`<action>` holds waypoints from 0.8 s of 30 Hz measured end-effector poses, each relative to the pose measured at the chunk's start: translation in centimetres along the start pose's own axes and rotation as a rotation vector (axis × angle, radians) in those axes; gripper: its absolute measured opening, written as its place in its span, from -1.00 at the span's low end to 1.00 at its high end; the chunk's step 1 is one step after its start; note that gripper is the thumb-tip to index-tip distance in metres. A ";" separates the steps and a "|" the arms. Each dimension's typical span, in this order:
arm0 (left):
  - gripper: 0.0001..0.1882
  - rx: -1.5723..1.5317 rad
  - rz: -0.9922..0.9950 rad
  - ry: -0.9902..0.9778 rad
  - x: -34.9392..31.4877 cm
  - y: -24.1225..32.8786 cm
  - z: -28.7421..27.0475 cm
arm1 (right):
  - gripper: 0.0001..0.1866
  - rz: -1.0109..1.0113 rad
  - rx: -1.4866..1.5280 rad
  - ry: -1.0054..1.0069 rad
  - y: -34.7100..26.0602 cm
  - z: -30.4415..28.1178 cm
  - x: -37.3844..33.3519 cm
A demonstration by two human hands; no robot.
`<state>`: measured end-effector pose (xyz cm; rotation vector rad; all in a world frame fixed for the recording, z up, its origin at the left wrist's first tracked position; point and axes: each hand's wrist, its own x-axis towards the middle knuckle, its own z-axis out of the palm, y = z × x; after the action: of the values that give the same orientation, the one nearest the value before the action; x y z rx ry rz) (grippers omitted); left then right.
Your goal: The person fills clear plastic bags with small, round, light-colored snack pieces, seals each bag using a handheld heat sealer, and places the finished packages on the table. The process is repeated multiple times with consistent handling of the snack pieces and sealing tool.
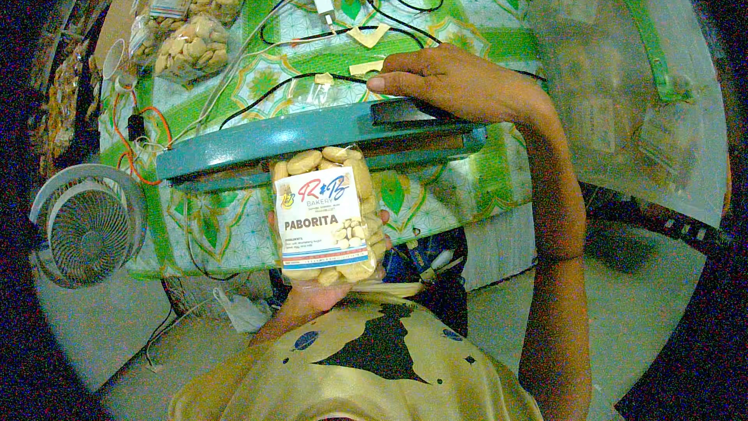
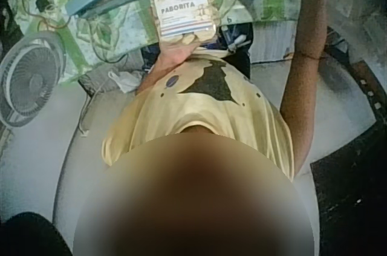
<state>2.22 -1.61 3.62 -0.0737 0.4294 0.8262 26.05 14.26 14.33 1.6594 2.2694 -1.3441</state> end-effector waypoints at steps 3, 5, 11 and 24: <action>0.04 -0.007 -0.021 -0.008 0.0 0.0 -0.2 | -0.53 -0.034 0.003 0.022 0.1 0.1 0.0; 0.04 -0.019 -0.040 -0.005 -0.1 -0.1 -0.8 | -0.53 -0.031 0.015 0.025 0.1 0.1 0.0; 0.04 -0.049 -0.097 0.012 -0.7 -0.3 -2.3 | -0.56 -0.089 0.054 0.041 0.2 0.1 -0.1; 0.03 -0.109 -0.127 0.016 -0.9 -0.5 -3.0 | -0.55 -0.094 0.070 0.054 0.2 0.2 -0.1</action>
<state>1.02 -3.21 1.20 -0.2070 0.3902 0.7237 26.17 14.08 14.07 1.6481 2.3856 -1.4308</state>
